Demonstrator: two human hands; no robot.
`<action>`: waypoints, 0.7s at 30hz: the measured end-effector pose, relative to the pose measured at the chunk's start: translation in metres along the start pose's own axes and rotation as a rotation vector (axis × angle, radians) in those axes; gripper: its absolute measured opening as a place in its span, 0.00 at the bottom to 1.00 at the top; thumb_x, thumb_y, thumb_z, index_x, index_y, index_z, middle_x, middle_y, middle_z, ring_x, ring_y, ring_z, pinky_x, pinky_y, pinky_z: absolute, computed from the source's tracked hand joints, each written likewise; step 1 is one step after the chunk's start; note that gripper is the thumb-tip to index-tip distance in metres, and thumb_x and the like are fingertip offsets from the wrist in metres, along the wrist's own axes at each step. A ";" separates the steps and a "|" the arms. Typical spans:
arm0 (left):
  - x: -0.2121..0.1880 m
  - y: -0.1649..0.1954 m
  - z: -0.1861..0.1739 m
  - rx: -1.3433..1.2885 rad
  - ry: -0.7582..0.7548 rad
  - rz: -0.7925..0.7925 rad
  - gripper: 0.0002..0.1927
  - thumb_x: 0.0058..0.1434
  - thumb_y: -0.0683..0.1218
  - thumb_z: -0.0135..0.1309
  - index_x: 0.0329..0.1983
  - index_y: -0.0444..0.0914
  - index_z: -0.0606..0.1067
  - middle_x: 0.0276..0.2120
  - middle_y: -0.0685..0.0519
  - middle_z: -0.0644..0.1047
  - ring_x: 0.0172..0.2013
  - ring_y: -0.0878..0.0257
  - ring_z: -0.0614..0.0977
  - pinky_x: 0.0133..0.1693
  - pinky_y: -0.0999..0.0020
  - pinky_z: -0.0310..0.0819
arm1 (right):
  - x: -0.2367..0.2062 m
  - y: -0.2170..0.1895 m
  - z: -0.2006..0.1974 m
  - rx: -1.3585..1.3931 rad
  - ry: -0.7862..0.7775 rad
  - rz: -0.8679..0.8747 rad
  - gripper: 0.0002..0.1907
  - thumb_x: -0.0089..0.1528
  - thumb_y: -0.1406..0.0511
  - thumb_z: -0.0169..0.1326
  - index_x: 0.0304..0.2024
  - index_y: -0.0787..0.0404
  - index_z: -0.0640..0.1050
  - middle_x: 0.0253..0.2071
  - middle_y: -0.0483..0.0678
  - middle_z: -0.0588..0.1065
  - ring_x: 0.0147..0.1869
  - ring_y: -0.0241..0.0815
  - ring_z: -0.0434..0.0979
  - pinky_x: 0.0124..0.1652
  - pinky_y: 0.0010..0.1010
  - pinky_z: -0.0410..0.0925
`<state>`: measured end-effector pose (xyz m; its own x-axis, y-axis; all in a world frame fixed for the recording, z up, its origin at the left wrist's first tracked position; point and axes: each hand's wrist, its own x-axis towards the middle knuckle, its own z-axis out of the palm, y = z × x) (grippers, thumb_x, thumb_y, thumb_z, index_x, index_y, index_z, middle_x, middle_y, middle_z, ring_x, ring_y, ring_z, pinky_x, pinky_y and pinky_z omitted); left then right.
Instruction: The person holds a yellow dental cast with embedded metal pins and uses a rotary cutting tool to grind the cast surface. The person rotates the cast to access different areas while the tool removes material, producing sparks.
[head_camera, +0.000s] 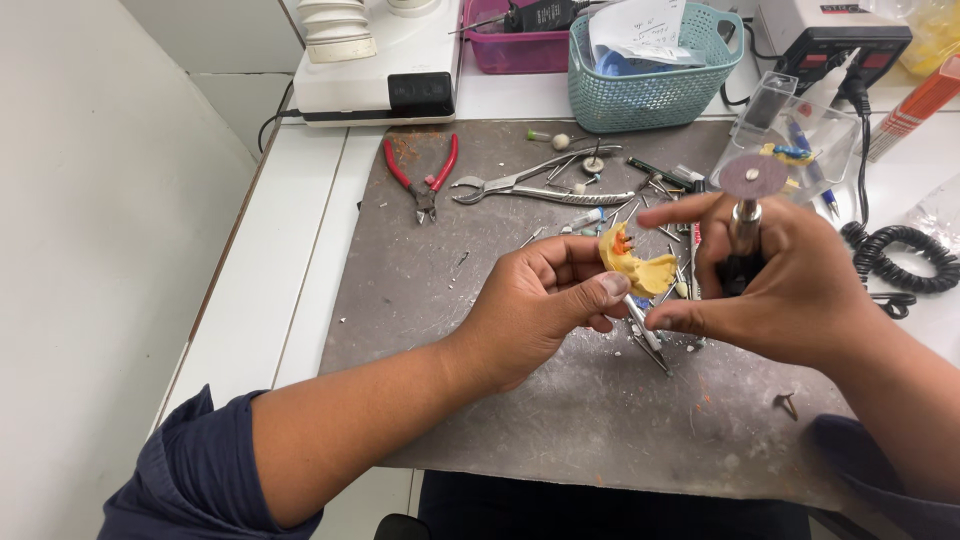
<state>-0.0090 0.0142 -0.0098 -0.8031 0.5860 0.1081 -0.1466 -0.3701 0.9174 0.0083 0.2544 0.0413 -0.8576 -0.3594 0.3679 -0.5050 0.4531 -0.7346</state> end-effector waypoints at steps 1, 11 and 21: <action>0.000 0.001 0.001 0.011 0.001 -0.001 0.22 0.67 0.45 0.58 0.60 0.28 0.71 0.47 0.45 0.80 0.43 0.63 0.83 0.43 0.71 0.82 | 0.000 0.000 0.001 0.000 -0.018 -0.031 0.25 0.48 0.66 0.72 0.23 0.56 0.64 0.31 0.44 0.76 0.50 0.35 0.83 0.31 0.25 0.70; 0.002 -0.006 0.004 0.148 0.136 -0.014 0.29 0.62 0.47 0.60 0.64 0.36 0.67 0.46 0.49 0.77 0.40 0.65 0.83 0.38 0.73 0.80 | -0.003 -0.005 0.009 -0.013 0.035 -0.025 0.25 0.53 0.71 0.68 0.20 0.58 0.62 0.24 0.44 0.72 0.45 0.36 0.83 0.43 0.30 0.75; -0.068 0.016 0.068 -0.484 -0.776 0.245 0.38 0.61 0.62 0.64 0.61 0.34 0.65 0.52 0.47 0.71 0.51 0.63 0.75 0.52 0.75 0.74 | -0.006 0.011 0.005 -0.015 0.194 -0.009 0.21 0.57 0.71 0.67 0.32 0.58 0.63 0.47 0.55 0.79 0.36 0.27 0.76 0.33 0.20 0.72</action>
<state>0.0824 0.0171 0.0237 -0.2605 0.7036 0.6611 -0.3880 -0.7033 0.5956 0.0083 0.2577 0.0282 -0.8548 -0.2008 0.4786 -0.5133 0.4630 -0.7226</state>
